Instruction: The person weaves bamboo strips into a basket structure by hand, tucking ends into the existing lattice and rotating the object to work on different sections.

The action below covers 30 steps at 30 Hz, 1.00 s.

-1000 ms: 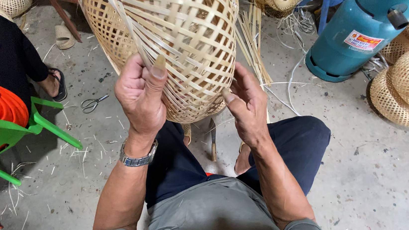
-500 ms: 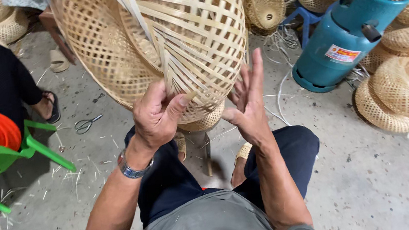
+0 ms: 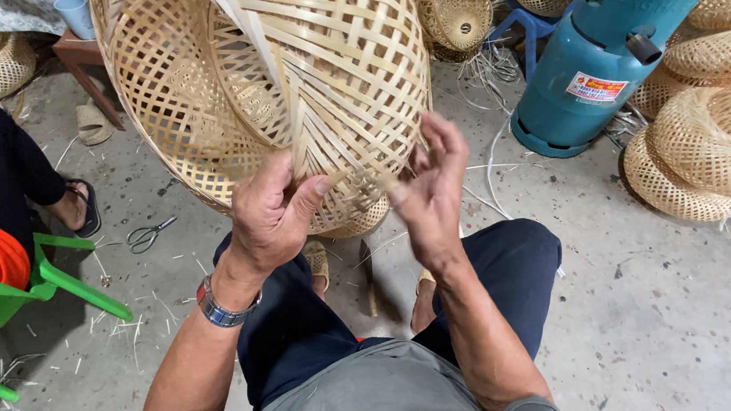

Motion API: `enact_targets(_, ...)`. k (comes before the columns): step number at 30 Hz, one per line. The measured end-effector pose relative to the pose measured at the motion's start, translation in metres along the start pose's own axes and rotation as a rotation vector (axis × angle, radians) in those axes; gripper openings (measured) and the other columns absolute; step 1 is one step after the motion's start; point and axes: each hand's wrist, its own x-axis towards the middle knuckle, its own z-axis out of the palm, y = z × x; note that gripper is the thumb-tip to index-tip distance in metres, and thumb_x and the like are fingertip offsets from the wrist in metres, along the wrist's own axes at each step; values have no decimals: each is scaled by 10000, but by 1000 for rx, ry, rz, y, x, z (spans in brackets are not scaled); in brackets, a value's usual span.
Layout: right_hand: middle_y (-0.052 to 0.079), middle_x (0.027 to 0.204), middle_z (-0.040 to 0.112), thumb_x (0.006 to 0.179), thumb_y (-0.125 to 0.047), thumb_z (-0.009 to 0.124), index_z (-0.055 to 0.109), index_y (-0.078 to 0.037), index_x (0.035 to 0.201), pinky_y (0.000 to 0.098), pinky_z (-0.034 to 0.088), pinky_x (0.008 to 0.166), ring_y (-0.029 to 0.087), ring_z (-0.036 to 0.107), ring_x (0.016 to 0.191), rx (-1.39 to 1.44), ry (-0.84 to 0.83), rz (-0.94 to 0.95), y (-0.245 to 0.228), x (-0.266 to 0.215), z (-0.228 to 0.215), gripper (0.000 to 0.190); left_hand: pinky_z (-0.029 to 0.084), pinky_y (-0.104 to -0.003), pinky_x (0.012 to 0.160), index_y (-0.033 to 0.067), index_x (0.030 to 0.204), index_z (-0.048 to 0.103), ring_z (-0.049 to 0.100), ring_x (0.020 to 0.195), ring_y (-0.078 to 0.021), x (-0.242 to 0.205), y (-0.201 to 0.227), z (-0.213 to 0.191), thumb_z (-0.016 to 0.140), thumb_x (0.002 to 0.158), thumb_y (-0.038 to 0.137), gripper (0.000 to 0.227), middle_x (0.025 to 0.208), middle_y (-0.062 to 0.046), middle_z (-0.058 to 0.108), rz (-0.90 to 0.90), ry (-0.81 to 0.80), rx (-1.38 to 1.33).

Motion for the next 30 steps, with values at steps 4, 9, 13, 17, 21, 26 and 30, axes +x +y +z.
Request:
enact_targets(4, 190, 1611, 365, 916, -305, 647, 143, -60, 1641, 471, 468, 1189, 301, 444, 1476, 147, 85, 250, -16, 13, -1, 916, 538, -319, 652, -31, 1209, 613, 710, 734, -206, -3, -1, 1, 732, 1019, 135, 279, 877, -129, 716, 62, -21, 107)
enact_targets(9, 179, 1587, 415, 909, -252, 641, 121, -86, 1642, 432, 501, 1129, 279, 497, 1419, 155, 50, 300, -26, 16, -1, 914, 535, -336, 617, -27, 1196, 620, 715, 693, -242, -5, -1, 2, 741, 1004, 122, 272, 828, -116, 706, 110, -62, 146)
enact_targets(13, 178, 1581, 432, 902, -229, 634, 113, -84, 1653, 430, 508, 1122, 281, 512, 1410, 157, 32, 297, -22, 14, -4, 926, 540, -325, 610, -30, 1221, 609, 724, 700, -234, -4, 3, 2, 724, 1015, 124, 281, 846, -111, 717, 134, -60, 151)
enact_targets(17, 187, 1601, 402, 877, -238, 650, 106, -91, 1674, 464, 475, 1115, 298, 504, 1399, 203, 22, 277, -13, 10, -8, 976, 517, -337, 575, -27, 1204, 623, 709, 668, -245, -4, 6, 1, 740, 989, 131, 291, 790, -110, 702, 130, -80, 187)
enact_targets(21, 126, 1657, 315, 802, -433, 829, 16, -167, 1662, 488, 442, 1203, 260, 439, 1490, 282, -43, 238, -8, 9, -14, 1213, 491, -362, 544, -8, 1166, 625, 670, 619, -248, -4, 7, -2, 757, 981, 162, 283, 730, -101, 652, 136, -131, 238)
enact_targets(26, 138, 1622, 379, 740, -445, 959, 135, -106, 1670, 452, 408, 1266, 269, 455, 1482, 152, 63, 30, 25, -3, -13, 1287, 477, -392, 550, 62, 965, 574, 629, 629, -271, 5, 24, -1, 764, 985, 239, 260, 698, -68, 590, 215, -312, 427)
enact_targets(30, 172, 1454, 468, 724, -330, 975, 263, -36, 1584, 445, 511, 1112, 289, 540, 1314, 395, 212, 103, 57, -7, -8, 1155, 531, -442, 743, -4, 1219, 689, 670, 835, -301, 4, 32, -2, 770, 957, 323, 427, 926, -118, 678, 296, -237, 649)
